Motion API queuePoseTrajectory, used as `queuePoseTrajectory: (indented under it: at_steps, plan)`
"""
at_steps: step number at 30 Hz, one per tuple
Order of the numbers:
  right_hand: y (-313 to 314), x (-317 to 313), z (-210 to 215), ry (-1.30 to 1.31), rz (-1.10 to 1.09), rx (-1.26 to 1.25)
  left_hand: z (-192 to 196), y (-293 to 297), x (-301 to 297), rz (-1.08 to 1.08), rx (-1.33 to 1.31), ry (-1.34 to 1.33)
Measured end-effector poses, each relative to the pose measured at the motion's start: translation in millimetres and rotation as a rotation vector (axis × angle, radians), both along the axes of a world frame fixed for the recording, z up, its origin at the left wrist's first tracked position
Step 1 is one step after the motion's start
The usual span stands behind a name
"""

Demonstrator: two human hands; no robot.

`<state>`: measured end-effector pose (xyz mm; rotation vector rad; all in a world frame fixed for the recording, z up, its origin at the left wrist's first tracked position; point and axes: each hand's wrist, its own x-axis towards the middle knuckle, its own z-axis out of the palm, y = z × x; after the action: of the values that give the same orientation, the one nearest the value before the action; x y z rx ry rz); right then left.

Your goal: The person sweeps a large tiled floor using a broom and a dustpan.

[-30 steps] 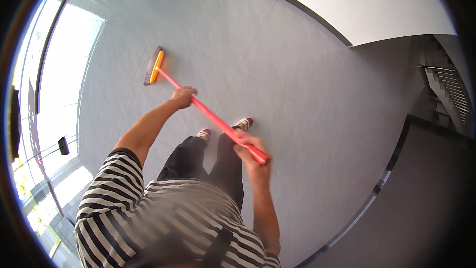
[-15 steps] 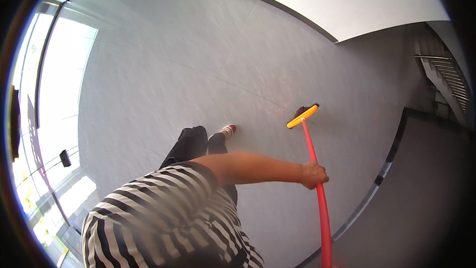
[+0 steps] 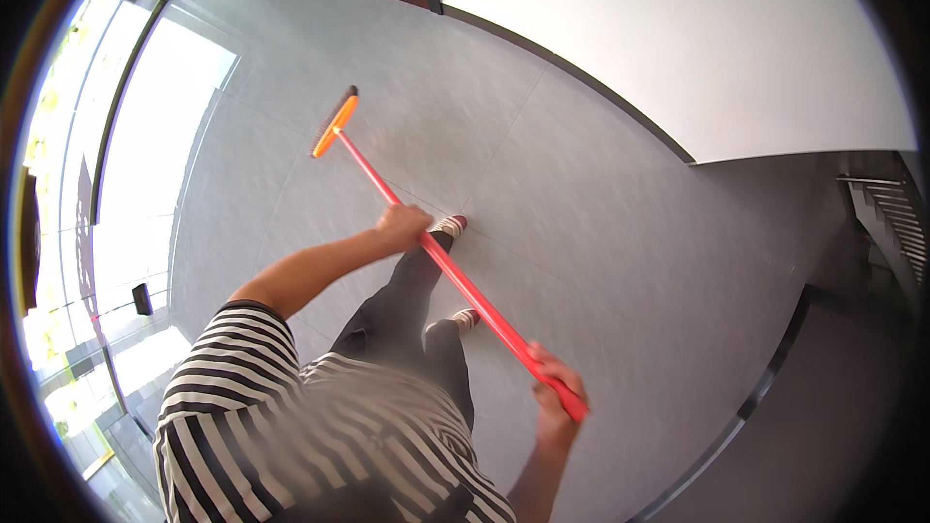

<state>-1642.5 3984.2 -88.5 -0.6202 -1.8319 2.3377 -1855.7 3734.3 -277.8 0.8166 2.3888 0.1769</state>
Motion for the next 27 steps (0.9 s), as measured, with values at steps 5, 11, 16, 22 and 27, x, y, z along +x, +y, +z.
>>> queuePoseTrajectory:
  at_steps: [5, 11, 16, 22, 27]
  plan:
    - [-87, -143, -52, -0.074, 0.238, -0.111, -61, -113, -92, 0.219, -0.183, 0.196]
    - [-49, -164, -38, -0.184, 0.112, -0.022, -88, -42, -114, 0.254, -0.133, 0.144]
    - [74, -47, 52, -0.274, -0.227, 0.438, -41, 185, -45, -0.176, 0.117, -0.087]
    - [64, -43, 221, -0.268, -0.324, 0.845, 49, 362, 61, -0.493, 0.593, -0.294]
    - [62, -3, 264, 0.061, -0.230, 1.087, 135, 380, 83, -0.749, 0.817, -0.300]
